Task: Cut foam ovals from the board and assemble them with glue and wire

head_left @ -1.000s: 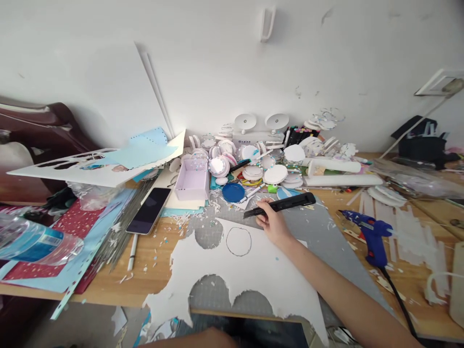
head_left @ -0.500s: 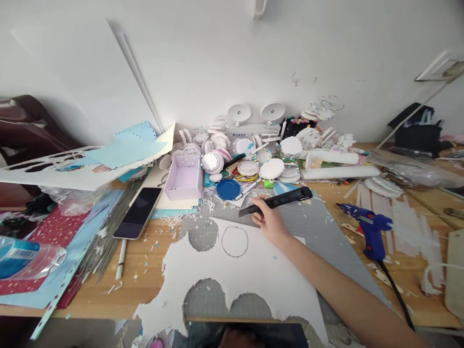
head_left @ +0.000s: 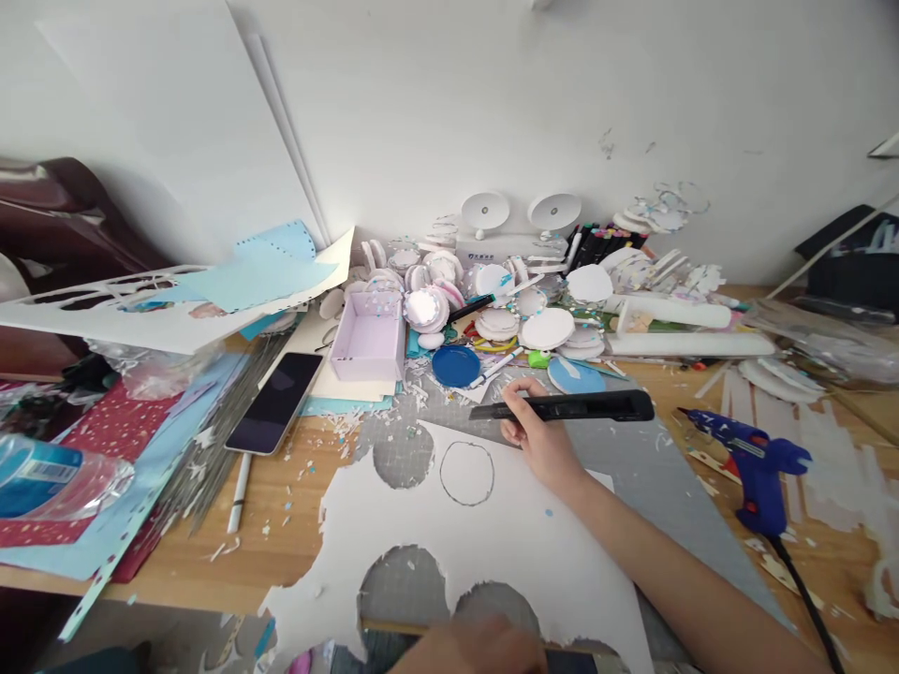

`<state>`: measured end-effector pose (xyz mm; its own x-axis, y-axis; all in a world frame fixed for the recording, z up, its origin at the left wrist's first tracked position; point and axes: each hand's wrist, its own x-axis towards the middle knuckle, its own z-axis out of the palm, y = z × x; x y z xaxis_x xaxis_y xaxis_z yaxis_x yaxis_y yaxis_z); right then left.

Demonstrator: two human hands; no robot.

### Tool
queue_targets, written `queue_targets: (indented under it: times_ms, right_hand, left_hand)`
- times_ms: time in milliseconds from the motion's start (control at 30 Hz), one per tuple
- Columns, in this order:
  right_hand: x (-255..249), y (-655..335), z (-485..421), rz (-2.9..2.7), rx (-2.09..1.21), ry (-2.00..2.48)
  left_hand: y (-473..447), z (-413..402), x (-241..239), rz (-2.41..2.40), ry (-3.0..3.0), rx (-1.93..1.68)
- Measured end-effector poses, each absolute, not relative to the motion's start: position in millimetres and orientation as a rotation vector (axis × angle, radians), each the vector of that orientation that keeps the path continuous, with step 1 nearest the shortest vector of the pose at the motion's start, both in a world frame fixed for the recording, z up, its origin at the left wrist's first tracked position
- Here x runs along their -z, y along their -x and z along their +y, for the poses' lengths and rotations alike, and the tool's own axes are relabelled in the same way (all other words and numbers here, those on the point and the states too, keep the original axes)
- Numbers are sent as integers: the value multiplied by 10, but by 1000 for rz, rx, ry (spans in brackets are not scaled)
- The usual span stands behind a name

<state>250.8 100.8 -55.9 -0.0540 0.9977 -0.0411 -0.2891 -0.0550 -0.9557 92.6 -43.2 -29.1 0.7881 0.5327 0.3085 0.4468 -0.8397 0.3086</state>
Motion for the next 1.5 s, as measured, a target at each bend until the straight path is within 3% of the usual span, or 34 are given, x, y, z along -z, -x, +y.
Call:
queue_targets:
  times_ms: [267,467,733,1500]
  right_hand:
    - [491,-2472,959,-1186,-1491,1011]
    - [541,-2508,1034,-1217,-1535,1078]
    - [524,-2404,1211,-1113,-1640,1153]
    - [562,-2344,1057,-1317,-1437,1101]
  left_hand:
    - [-1366,-187,540,1131,-3188,-663]
    - [-1546,-205,837,1269,-3105,-1094]
    - [-1638,-146,949,1363,-2919,-1400]
    - [-1657,-143,1009,1326,-2871,-1429]
